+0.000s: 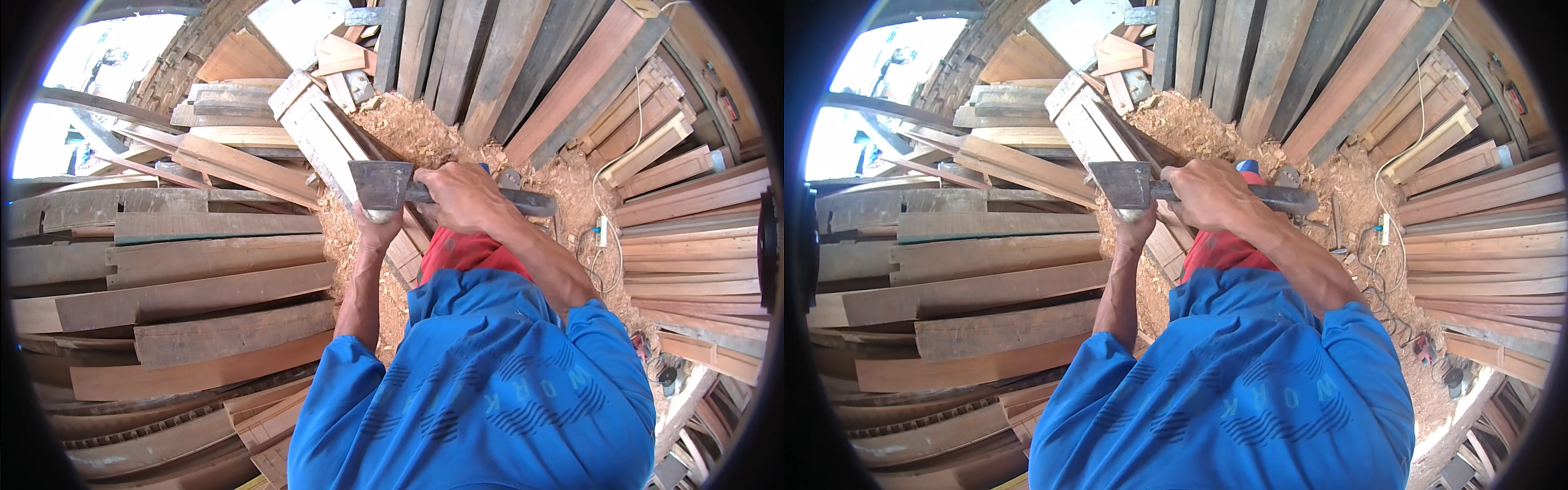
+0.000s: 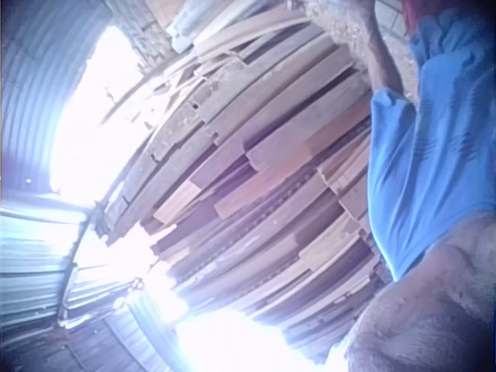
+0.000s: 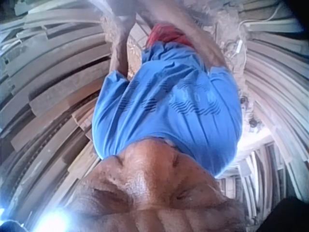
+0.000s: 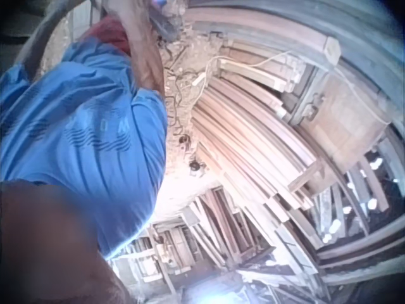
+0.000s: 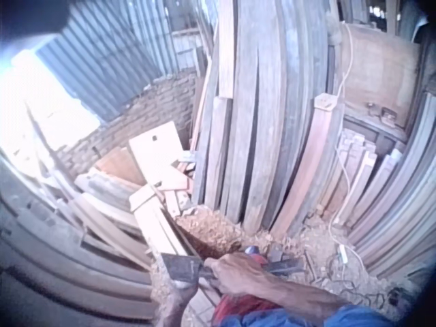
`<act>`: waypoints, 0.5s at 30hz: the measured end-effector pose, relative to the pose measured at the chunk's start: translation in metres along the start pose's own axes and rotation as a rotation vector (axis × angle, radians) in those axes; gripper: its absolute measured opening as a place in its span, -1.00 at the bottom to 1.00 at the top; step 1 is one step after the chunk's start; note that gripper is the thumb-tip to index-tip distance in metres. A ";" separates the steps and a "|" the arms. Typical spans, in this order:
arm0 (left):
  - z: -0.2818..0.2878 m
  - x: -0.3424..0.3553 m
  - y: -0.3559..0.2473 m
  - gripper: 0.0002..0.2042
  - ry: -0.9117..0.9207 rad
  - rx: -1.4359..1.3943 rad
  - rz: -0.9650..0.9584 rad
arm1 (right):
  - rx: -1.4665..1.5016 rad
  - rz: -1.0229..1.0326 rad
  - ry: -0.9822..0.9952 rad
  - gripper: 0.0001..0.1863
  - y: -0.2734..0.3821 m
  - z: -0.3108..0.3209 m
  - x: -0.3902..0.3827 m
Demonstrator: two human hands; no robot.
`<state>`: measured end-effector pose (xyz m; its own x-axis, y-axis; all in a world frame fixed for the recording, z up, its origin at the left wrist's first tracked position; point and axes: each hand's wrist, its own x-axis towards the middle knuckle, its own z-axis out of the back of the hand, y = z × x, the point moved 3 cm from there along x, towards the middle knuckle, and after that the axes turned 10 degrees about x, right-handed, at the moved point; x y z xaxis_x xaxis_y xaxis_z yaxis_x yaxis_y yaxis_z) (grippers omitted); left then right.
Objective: The person uses a power planer to smooth a wooden plank, then measures and marks it with a ruler and pencil. They place the plank among other pieces and later use a chisel and mallet to carve and shape the wood on a workbench.
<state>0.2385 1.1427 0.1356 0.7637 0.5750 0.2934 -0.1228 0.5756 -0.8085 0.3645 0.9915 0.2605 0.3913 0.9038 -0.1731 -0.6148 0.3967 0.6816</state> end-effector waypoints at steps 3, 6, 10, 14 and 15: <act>-0.001 0.012 -0.004 -0.63 -0.145 -0.087 0.041 | 0.183 -0.001 -0.069 -0.54 -0.009 -0.004 -0.016; -0.006 0.025 -0.012 -0.78 -0.360 -0.389 0.291 | 0.334 0.019 -0.132 -0.48 -0.019 -0.012 -0.026; 0.001 0.025 -0.002 -0.88 -0.188 -0.046 -0.028 | 0.450 0.051 -0.236 -0.47 -0.014 0.004 -0.033; 0.000 0.013 -0.011 -0.89 -0.067 -0.050 0.065 | 0.606 0.125 -0.372 -0.58 0.008 0.038 -0.044; -0.004 0.007 -0.009 -0.89 -0.036 -0.077 0.180 | 0.544 0.137 -0.432 -0.66 0.010 0.041 -0.045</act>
<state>0.2471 1.1393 0.1426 0.7104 0.6859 0.1573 -0.2055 0.4160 -0.8858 0.3689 0.9486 0.3044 0.6410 0.7505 0.1607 -0.2927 0.0455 0.9551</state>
